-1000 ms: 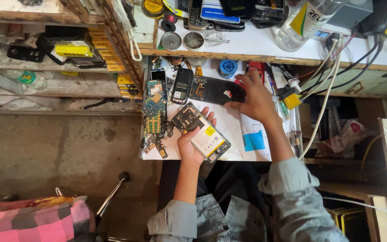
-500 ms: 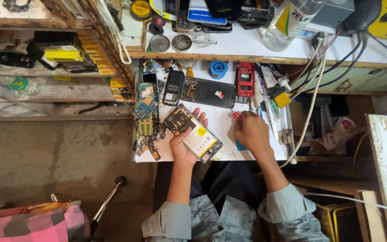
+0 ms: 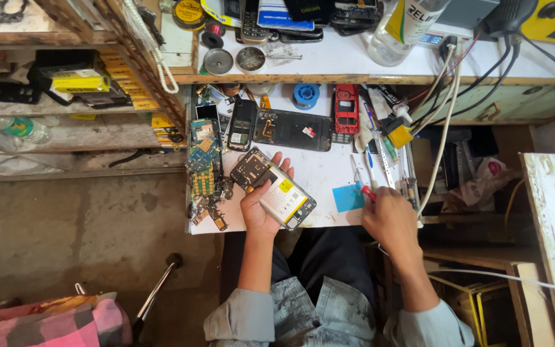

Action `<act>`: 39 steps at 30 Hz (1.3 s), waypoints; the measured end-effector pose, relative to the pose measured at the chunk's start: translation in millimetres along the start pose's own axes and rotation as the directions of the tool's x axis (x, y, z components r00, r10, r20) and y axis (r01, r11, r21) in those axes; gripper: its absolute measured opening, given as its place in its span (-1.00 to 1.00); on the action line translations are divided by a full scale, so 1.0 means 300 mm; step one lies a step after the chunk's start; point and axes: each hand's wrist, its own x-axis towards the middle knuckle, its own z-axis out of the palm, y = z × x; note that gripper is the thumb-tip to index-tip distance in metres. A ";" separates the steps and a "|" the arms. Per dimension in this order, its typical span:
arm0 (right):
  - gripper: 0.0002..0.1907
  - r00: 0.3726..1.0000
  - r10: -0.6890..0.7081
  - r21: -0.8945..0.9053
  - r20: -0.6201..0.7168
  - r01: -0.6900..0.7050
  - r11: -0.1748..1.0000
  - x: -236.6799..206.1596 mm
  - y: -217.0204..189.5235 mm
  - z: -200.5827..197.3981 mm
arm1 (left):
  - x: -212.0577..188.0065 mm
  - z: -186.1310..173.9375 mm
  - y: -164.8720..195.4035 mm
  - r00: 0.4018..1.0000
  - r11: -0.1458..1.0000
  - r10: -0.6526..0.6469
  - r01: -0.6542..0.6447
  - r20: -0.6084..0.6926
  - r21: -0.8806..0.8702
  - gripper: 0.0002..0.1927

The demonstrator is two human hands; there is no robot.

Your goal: The person sits at a repair bench and disassembles a smartphone. They first handle the phone and its back cover, then use a pry tool to open the casing, and later use a screwdriver to work on the exposed internal components including the battery area, manipulating the opened phone body on the bench.

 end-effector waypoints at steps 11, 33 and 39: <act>-0.77 0.988 0.074 0.038 -0.132 -0.070 0.997 0.058 0.058 -0.007 | -0.003 -0.001 0.004 1.000 0.999 -0.003 0.003 -0.018 0.033 -0.28; 0.05 0.867 -0.474 0.288 0.154 0.419 0.861 0.101 -0.354 -0.043 | 0.024 0.008 -0.010 0.988 0.958 0.144 -0.153 0.056 0.242 -0.24; 0.05 0.831 -0.472 0.299 0.295 0.390 0.871 0.129 -0.359 -0.024 | 0.015 0.034 -0.008 0.989 0.952 0.140 -0.147 0.046 0.268 -0.22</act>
